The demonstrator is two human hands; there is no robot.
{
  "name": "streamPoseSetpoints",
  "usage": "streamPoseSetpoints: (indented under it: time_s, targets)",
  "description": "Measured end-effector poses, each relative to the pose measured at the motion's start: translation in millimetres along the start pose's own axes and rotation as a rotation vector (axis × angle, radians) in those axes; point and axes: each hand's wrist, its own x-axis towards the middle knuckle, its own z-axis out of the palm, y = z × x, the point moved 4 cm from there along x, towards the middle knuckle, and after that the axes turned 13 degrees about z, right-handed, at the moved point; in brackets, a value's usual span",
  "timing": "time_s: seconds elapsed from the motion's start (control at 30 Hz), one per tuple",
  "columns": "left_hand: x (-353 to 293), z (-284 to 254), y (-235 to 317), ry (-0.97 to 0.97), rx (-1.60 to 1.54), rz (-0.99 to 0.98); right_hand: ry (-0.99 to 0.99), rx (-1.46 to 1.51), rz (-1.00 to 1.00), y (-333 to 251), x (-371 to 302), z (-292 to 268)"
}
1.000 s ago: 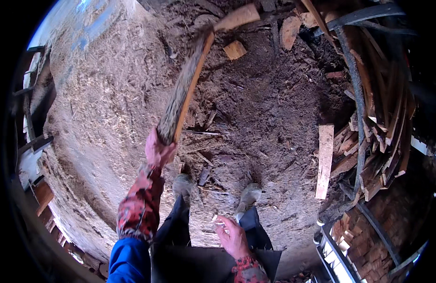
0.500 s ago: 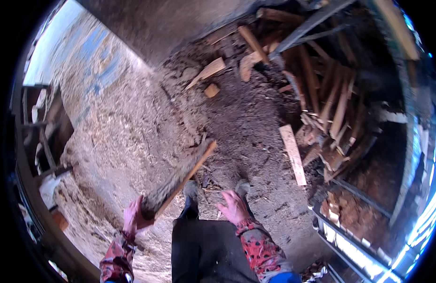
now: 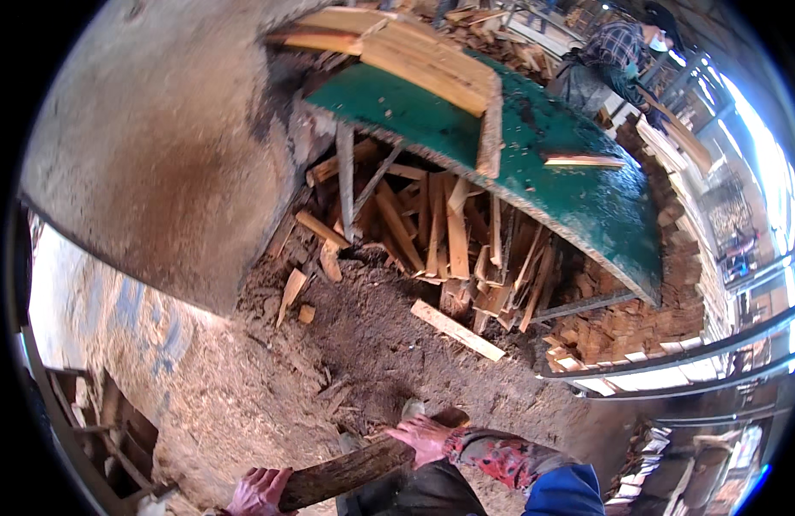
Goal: The person repeatedly picks up wooden planks from a green workbench and stacks them onto a metal rack. The person handles the planks one by one, aligning them on the rack before returning to the workbench to retrieve more.
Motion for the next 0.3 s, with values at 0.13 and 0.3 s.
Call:
streamPoseSetpoints:
  time_s: [0.13,0.3]
  targets:
    - [36,10,11,-0.044,0.036,0.007,0.119,0.038,0.097,12,-67,-15]
    - [153,4,36,-0.251,-0.024,0.181,0.111,0.148,0.364,50,-155,-16]
